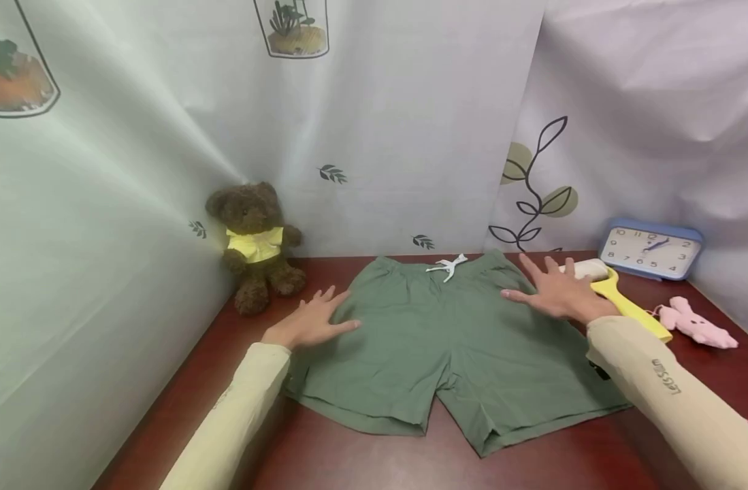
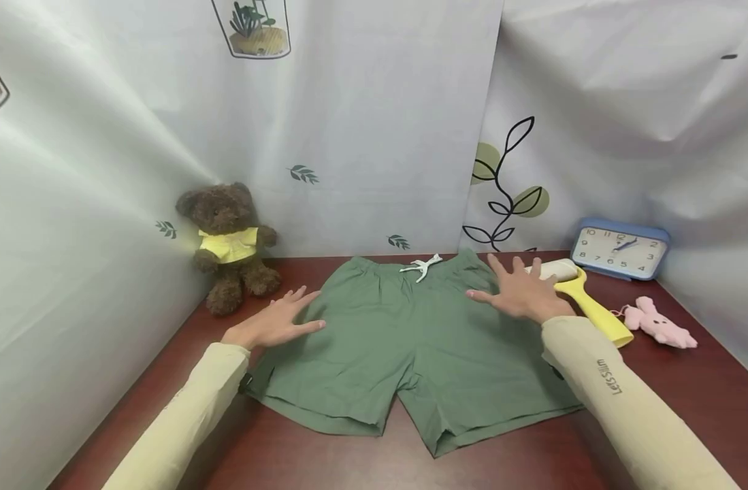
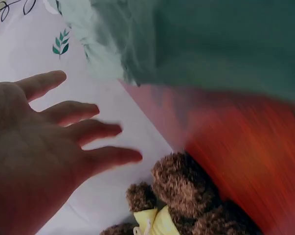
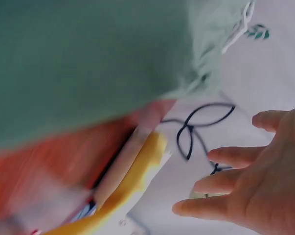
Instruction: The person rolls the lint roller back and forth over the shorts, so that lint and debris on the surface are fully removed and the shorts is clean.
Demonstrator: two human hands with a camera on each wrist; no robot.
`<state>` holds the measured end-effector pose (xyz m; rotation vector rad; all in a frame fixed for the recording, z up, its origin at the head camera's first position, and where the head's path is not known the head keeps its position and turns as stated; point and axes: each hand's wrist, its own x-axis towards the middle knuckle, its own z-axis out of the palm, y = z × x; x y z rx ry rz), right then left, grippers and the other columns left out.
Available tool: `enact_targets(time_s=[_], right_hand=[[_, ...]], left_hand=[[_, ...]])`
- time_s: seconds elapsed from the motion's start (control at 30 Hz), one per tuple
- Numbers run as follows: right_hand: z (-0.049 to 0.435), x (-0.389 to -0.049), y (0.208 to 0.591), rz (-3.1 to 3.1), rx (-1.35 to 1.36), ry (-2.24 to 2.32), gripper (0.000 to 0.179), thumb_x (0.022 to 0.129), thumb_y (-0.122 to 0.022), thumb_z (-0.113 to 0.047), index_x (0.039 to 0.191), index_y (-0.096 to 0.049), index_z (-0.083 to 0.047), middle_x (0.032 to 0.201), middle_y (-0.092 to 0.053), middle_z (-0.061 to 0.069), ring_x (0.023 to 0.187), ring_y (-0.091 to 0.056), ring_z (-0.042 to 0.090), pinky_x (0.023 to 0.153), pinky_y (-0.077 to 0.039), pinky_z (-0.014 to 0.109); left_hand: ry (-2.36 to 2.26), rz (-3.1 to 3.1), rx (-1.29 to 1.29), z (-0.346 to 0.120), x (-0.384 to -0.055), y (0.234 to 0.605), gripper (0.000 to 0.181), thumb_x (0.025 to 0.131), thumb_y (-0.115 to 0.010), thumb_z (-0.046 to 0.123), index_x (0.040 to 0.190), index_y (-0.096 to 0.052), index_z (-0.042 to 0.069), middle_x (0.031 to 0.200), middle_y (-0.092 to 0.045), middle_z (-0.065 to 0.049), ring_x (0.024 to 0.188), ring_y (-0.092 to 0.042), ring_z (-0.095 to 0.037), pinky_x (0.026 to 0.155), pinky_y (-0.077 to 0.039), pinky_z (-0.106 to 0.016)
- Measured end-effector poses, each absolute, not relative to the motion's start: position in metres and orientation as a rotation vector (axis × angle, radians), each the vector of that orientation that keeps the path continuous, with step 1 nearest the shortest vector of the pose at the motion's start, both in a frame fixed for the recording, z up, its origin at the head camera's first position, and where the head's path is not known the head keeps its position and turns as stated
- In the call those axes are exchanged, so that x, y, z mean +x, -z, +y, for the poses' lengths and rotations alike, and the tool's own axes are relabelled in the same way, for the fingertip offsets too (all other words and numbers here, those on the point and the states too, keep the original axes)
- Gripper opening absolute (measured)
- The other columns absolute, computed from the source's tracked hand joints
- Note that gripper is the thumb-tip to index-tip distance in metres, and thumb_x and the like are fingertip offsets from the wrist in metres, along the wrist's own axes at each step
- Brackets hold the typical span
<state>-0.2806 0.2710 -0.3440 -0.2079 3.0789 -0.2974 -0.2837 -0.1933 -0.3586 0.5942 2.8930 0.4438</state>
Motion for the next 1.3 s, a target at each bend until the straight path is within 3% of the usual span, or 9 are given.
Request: enact_targets(time_s=[0.13,0.33,0.47,0.7,0.87,1.0,1.3], right_hand=[[0.293,-0.279,0.342,3.119,-0.186,0.282,0.103,0.093,-0.039,-0.077,0.161,-0.010,-0.005,0.154,-0.018,0.046,0.136,-0.011,0.076,0.099,-0.019,0.090],[0.323,-0.279,0.342,3.123,-0.087,0.363,0.103,0.093,-0.036,-0.078,0.162,-0.001,-0.009,0.152,-0.014,0.048,0.134,-0.009,0.077,0.101,-0.021,0.086],[0.340,-0.279,0.346,3.107,-0.024,0.398,0.104,0.093,-0.035,-0.078,0.161,0.004,-0.008,0.150,-0.011,0.050,0.133,-0.010,0.077,0.096,-0.025,0.087],[0.360,-0.283,0.350,3.095,0.014,0.456,0.104,0.096,-0.033,-0.074,0.159,0.004,0.002,0.143,-0.018,0.053,0.127,-0.027,0.068,0.092,-0.036,0.082],[0.366,-0.283,0.354,3.120,0.011,0.506,0.106,0.096,-0.040,-0.070,0.156,-0.004,0.009,0.137,-0.030,0.051,0.119,-0.039,0.063,0.086,-0.043,0.075],[0.367,-0.283,0.355,3.153,0.030,0.553,0.104,0.096,-0.047,-0.067,0.153,-0.014,0.013,0.129,-0.038,0.048,0.112,-0.046,0.059,0.081,-0.045,0.070],[0.372,-0.281,0.358,3.141,0.134,0.602,0.101,0.094,-0.057,-0.058,0.146,-0.022,0.022,0.122,-0.038,0.048,0.110,-0.039,0.058,0.085,-0.042,0.069]], left_hand=[[-0.437,2.876,0.639,-0.203,-0.276,0.356,0.083,0.095,-0.054,0.063,0.160,-0.028,0.019,0.166,-0.021,-0.024,0.153,-0.024,-0.045,0.119,-0.028,-0.067],[-0.383,2.870,0.695,-0.218,-0.261,0.355,0.082,0.094,-0.062,0.053,0.158,-0.033,0.010,0.163,-0.028,-0.027,0.151,-0.028,-0.047,0.119,-0.028,-0.066],[-0.377,2.862,0.729,-0.227,-0.252,0.355,0.082,0.092,-0.068,0.048,0.156,-0.036,0.007,0.161,-0.032,-0.028,0.147,-0.034,-0.048,0.116,-0.035,-0.065],[-0.406,2.850,0.823,-0.236,-0.244,0.356,0.085,0.090,-0.072,0.048,0.153,-0.038,0.002,0.156,-0.041,-0.027,0.144,-0.044,-0.042,0.114,-0.041,-0.058],[-0.446,2.808,0.815,-0.237,-0.242,0.360,0.088,0.088,-0.074,0.047,0.153,-0.038,0.000,0.153,-0.048,-0.023,0.142,-0.048,-0.037,0.113,-0.044,-0.055],[-0.436,2.780,0.760,-0.238,-0.241,0.364,0.091,0.085,-0.077,0.048,0.153,-0.039,0.000,0.155,-0.045,-0.022,0.143,-0.046,-0.037,0.114,-0.043,-0.055],[-0.386,2.760,0.709,-0.241,-0.240,0.367,0.090,0.083,-0.079,0.046,0.151,-0.042,0.000,0.159,-0.039,-0.021,0.145,-0.041,-0.042,0.115,-0.041,-0.056]])
